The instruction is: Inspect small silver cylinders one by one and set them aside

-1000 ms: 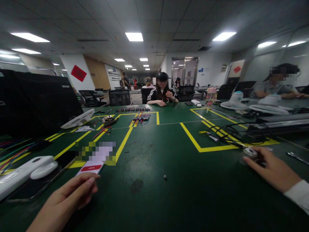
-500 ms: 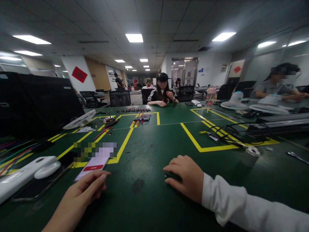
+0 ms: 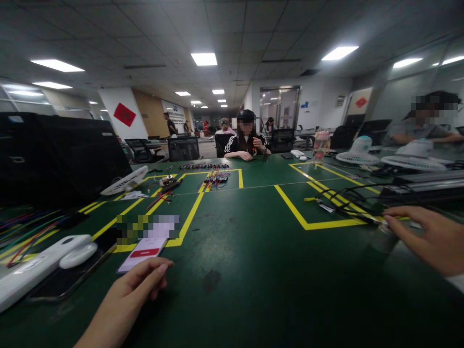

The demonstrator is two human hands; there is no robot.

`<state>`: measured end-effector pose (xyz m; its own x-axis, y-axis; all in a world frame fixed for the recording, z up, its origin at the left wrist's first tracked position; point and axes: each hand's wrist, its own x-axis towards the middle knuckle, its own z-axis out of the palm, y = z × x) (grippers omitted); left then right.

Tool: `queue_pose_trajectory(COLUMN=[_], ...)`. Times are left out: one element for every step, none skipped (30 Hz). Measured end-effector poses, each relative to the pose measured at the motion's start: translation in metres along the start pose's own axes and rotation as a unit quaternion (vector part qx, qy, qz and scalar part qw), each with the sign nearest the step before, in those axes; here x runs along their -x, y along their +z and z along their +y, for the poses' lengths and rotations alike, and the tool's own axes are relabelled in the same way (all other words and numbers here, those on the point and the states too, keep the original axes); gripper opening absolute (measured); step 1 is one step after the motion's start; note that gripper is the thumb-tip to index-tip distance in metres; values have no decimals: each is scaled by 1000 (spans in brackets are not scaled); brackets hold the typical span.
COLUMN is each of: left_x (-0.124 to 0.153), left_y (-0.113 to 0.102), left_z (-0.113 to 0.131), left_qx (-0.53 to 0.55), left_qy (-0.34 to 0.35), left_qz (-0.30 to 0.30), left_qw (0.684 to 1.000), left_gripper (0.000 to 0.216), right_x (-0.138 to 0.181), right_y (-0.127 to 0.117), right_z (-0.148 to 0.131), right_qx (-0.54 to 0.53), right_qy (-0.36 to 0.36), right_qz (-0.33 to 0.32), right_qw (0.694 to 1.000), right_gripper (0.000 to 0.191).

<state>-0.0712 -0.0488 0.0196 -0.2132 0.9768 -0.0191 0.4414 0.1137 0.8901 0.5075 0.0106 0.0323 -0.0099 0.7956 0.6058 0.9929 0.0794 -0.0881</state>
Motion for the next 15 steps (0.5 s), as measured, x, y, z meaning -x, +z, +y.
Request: queue_pose_trajectory(left_x=[0, 1, 1, 1, 1, 1, 1, 0, 0, 0, 0, 0, 0, 0, 1], left_y=[0, -1, -2, -2, -3, -4, -5, -5, -5, -4, -4, -2, -1, 1, 2], left_z=[1, 1, 1, 1, 0, -1, -2, -3, -4, -4, -4, -4, -3, -2, -1], left_qx=[-4, -7, -9, -10, -10, -8, -5, -2, 1, 4, 7, 11, 17, 22, 27], left_qy=[1, 2, 4, 4, 2, 0, -3, -6, -7, -6, -3, -1, -1, -2, -2], left_qz=[-2, 0, 4, 5, 6, 6, 4, 4, 3, 4, 8, 16, 26, 38, 47], left_qw=[1000, 1000, 1000, 1000, 1000, 1000, 1000, 1000, 1000, 1000, 1000, 1000, 1000, 999, 999], left_gripper=[36, 36, 36, 36, 36, 37, 37, 37, 37, 37, 36, 35, 34, 34, 33], right_x=[1, 2, 2, 1, 0, -1, -3, -4, -4, -5, -5, -5, -4, -4, -3], right_y=[-2, -4, -5, -6, -7, -8, -9, -11, -13, -15, -17, -20, -22, -23, -25], right_z=[12, 19, 23, 24, 23, 21, 19, 16, 14, 13, 12, 11, 10, 9, 8], right_qx=[9, 12, 9, 1, -7, -15, -21, -29, -41, -55, -69, -79, -86, -87, -89], right_qy=[69, 131, 177, 205, 220, 228, 232, 232, 230, 226, 219, 215, 214, 215, 216], right_qz=[-48, -95, -134, -157, -166, -165, -159, -155, -151, -153, -158, -160, -157, -154, -154], right_qw=[996, 987, 975, 966, 961, 959, 959, 960, 961, 961, 960, 960, 960, 960, 960], right_gripper=[44, 46, 49, 51, 53, 55, 56, 57, 58, 58, 58, 57, 56, 54, 52])
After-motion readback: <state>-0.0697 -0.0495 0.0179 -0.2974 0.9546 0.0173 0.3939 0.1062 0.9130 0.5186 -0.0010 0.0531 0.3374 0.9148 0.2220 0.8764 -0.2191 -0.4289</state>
